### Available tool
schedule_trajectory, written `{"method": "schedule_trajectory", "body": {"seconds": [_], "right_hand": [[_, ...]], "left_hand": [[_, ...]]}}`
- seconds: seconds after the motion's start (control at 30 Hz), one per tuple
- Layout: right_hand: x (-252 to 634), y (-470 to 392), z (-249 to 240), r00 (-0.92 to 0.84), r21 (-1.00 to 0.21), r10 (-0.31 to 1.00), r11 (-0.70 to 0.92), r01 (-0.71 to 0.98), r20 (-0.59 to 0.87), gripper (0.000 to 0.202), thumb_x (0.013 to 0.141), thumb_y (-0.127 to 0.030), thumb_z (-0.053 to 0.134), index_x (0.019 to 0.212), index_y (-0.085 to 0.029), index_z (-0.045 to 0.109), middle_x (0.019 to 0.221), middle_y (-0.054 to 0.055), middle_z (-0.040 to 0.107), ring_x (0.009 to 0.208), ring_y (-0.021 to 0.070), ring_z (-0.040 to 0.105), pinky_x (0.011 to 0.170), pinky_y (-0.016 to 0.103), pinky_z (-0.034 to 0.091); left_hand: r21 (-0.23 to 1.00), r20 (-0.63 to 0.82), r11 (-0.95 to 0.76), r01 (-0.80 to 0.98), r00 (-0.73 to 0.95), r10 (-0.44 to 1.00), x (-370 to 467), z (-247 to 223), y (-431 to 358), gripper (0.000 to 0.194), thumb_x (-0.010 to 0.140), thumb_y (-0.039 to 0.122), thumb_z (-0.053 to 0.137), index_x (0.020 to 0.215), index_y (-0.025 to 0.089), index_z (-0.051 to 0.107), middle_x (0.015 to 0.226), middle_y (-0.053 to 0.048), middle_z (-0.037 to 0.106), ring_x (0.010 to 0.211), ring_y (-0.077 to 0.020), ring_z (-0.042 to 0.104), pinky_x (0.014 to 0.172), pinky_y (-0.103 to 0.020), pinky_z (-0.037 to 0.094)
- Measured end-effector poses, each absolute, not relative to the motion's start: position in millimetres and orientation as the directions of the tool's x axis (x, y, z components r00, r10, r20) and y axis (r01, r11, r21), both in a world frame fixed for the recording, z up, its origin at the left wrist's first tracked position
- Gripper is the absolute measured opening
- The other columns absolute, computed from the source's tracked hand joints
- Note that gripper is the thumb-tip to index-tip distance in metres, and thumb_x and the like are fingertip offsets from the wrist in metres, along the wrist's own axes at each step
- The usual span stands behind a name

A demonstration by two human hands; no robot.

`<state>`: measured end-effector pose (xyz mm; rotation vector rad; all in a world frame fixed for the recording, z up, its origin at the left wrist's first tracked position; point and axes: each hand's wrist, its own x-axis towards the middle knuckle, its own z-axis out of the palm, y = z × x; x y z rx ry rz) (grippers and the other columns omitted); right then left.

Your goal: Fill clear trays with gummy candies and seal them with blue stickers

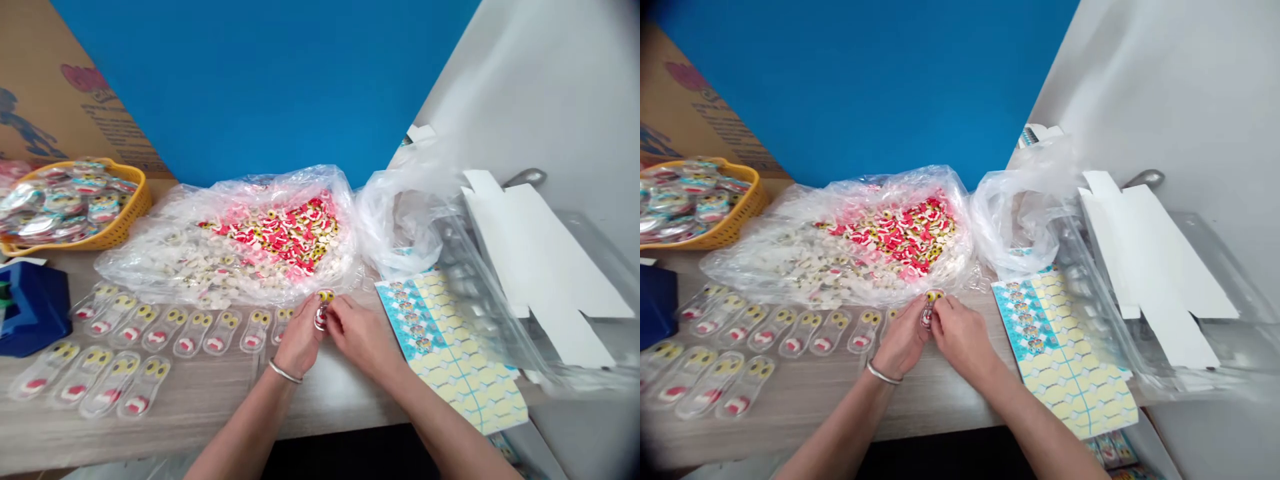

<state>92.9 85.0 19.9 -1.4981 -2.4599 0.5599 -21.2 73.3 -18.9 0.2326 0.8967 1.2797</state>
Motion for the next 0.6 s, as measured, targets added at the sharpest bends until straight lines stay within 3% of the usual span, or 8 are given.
{"method": "schedule_trajectory", "body": {"seconds": [0.1, 0.27, 0.4, 0.5, 0.6], "right_hand": [[95, 70, 13, -0.41, -0.452, 0.912, 0.375, 0.809, 0.024, 0.013, 0.092, -0.014, 0.049, 0.094, -0.019, 0.061, 0.096, 0.008, 0.066, 0.08, 0.0192, 0.063, 0.068, 0.028, 0.045], [130, 88, 5, -0.315, -0.612, 0.942, 0.317, 0.725, 0.116, 0.018, 0.096, -0.018, 0.045, 0.091, -0.022, 0.062, 0.089, 0.003, 0.067, 0.082, 0.0165, 0.062, 0.072, 0.026, 0.046], [183, 166, 8, -0.052, -0.534, 0.962, 0.193, 0.823, 0.268, 0.025, 0.097, -0.016, 0.039, 0.107, -0.018, 0.062, 0.103, 0.008, 0.067, 0.1, 0.0185, 0.061, 0.089, 0.03, 0.046], [210, 248, 12, 0.012, -0.464, 0.966, 0.113, 0.879, 0.258, 0.033, 0.095, -0.008, 0.039, 0.12, -0.013, 0.059, 0.12, 0.013, 0.062, 0.116, 0.0199, 0.055, 0.1, 0.034, 0.043], [217, 326, 14, 0.032, -0.453, 0.974, 0.074, 0.889, 0.222, 0.025, 0.098, -0.023, 0.051, 0.12, -0.017, 0.06, 0.124, 0.011, 0.061, 0.11, 0.0207, 0.059, 0.095, 0.039, 0.05]], "left_hand": [[0.62, -0.447, 0.297, -0.726, -0.015, 0.894, -16, -21, 69, 0.015, 0.082, 0.031, 0.066, 0.091, 0.02, 0.069, 0.107, -0.007, 0.072, 0.105, -0.0235, 0.065, 0.086, -0.034, 0.054], [0.61, -0.481, 0.395, -0.687, 0.076, 0.874, -14, -19, 69, 0.029, 0.085, 0.039, 0.064, 0.105, 0.018, 0.067, 0.117, -0.012, 0.07, 0.106, -0.0279, 0.067, 0.084, -0.041, 0.057], [0.6, -0.55, 0.487, -0.635, 0.115, 0.827, -11, -15, 70, 0.041, 0.081, 0.044, 0.068, 0.112, 0.017, 0.065, 0.124, -0.015, 0.068, 0.103, -0.0307, 0.069, 0.087, -0.045, 0.056], [0.578, -0.578, 0.532, -0.619, 0.15, 0.802, -2, -18, 71, 0.047, 0.076, 0.048, 0.072, 0.112, 0.018, 0.066, 0.123, -0.015, 0.068, 0.102, -0.032, 0.07, 0.087, -0.046, 0.057], [0.517, -0.652, 0.596, -0.615, 0.168, 0.739, 8, -31, 74, 0.057, 0.067, 0.051, 0.079, 0.111, 0.017, 0.066, 0.118, -0.017, 0.07, 0.096, -0.0346, 0.071, 0.082, -0.047, 0.057]]}}
